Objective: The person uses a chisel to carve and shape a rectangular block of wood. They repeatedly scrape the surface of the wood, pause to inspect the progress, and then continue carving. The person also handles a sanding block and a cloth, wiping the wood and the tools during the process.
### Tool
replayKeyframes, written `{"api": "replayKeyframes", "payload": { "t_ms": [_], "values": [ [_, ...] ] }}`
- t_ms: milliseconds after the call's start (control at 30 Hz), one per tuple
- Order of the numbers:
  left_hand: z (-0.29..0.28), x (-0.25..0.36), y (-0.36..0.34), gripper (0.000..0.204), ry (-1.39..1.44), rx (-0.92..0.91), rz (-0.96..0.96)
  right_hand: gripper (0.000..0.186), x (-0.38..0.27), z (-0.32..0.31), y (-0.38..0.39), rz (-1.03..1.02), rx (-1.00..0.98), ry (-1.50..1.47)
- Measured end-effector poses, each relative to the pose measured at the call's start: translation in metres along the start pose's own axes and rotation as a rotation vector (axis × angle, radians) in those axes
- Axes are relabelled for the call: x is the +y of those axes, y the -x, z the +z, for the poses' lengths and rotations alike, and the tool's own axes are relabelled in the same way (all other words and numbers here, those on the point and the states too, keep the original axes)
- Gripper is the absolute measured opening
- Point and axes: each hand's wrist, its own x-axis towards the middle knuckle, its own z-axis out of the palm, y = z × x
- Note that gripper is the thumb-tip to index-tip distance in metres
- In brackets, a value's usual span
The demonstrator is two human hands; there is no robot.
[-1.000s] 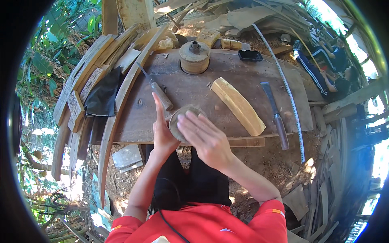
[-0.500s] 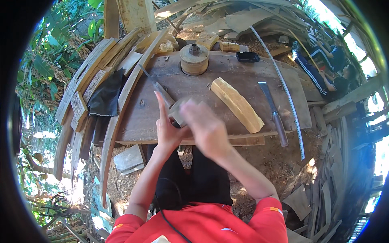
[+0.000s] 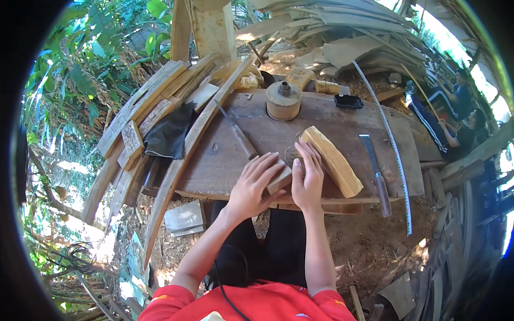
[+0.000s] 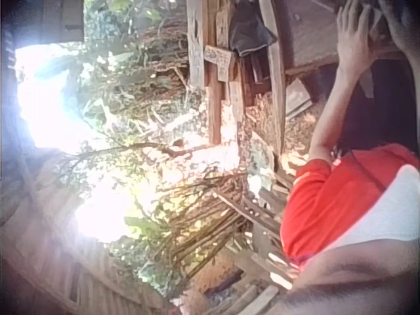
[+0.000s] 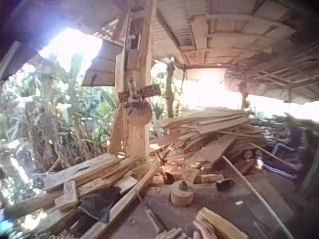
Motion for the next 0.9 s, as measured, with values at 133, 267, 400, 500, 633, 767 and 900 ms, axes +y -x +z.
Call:
{"api": "replayKeyframes", "payload": {
  "t_ms": [133, 267, 400, 500, 633, 767, 900],
  "values": [
    [0.005, 0.004, 0.001, 0.074, -0.159, -0.087, 0.026, 0.035, -0.002, -0.001, 0.0, 0.02, 0.027, -0.003],
    [0.011, 0.007, -0.001, 0.075, -0.253, -0.124, -0.096, 0.035, -0.001, -0.003, -0.001, 0.028, 0.034, -0.01],
    [0.016, 0.001, -0.001, 0.08, -0.258, -0.036, -0.185, 0.036, -0.005, 0.002, -0.001, 0.053, 0.043, -0.046],
    [-0.02, -0.002, -0.005, 0.077, -0.218, 0.163, -0.237, 0.039, 0.004, -0.004, -0.001, 0.047, 0.103, 0.006],
    [-0.127, -0.04, 0.003, 0.044, -0.638, 0.396, -0.538, 0.055, -0.001, -0.003, 0.001, 0.078, 0.062, 0.015],
    [-0.201, -0.096, 0.057, 0.051, -0.872, 0.184, -0.85, 0.08, -0.015, 0.005, 0.0, 0.086, 0.015, -0.013],
    [-0.202, -0.113, 0.053, 0.029, -0.939, 0.119, -0.829, 0.117, -0.01, 0.002, 0.0, -0.013, -0.07, 0.239]
  ]
}}
